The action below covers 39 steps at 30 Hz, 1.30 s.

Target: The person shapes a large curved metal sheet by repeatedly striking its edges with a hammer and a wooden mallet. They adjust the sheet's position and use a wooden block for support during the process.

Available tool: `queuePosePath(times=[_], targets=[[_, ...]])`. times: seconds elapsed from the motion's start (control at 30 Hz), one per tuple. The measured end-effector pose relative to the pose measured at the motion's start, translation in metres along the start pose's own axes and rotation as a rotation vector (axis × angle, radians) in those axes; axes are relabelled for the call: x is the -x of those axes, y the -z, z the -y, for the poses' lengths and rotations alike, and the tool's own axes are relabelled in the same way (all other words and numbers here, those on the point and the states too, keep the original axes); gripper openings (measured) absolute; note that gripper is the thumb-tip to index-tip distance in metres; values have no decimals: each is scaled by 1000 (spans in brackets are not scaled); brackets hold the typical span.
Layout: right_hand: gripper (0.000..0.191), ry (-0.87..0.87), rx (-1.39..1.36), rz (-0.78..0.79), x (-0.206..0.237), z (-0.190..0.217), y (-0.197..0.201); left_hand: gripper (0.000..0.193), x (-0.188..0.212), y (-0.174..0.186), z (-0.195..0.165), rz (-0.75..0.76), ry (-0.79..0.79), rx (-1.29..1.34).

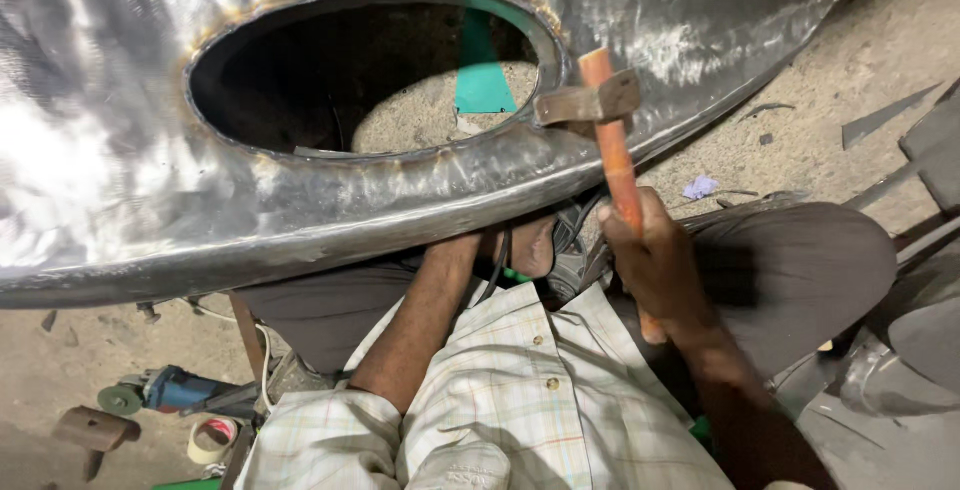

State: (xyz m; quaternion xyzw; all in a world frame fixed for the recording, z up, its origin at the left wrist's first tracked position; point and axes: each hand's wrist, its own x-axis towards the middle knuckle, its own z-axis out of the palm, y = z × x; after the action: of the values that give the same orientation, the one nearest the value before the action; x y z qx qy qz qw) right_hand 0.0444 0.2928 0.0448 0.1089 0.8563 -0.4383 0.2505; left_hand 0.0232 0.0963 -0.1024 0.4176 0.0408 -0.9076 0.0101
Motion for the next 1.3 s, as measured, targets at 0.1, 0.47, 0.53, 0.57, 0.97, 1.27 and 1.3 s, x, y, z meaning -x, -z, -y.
queuePosePath(times=[0.1,0.47,0.53,0.57,0.97,1.27,1.3], targets=[[26,-102,-299,11,15,-4,22,54,0,2,-1,8,-8,18],[14,-278,-276,103,13,16,24,53,-1,7,-2,3,17,46],[21,-161,-349,15,25,21,41,52,-1,8,-3,2,11,53],[24,-129,-387,-21,38,22,45,52,-1,9,-2,-14,17,55],[16,-283,-283,20,33,31,31,51,-5,6,0,11,23,47],[17,-140,135,89,25,7,21,50,-7,5,3,-14,43,3],[16,-112,135,32,26,10,26,50,-6,6,4,-18,42,-11]])
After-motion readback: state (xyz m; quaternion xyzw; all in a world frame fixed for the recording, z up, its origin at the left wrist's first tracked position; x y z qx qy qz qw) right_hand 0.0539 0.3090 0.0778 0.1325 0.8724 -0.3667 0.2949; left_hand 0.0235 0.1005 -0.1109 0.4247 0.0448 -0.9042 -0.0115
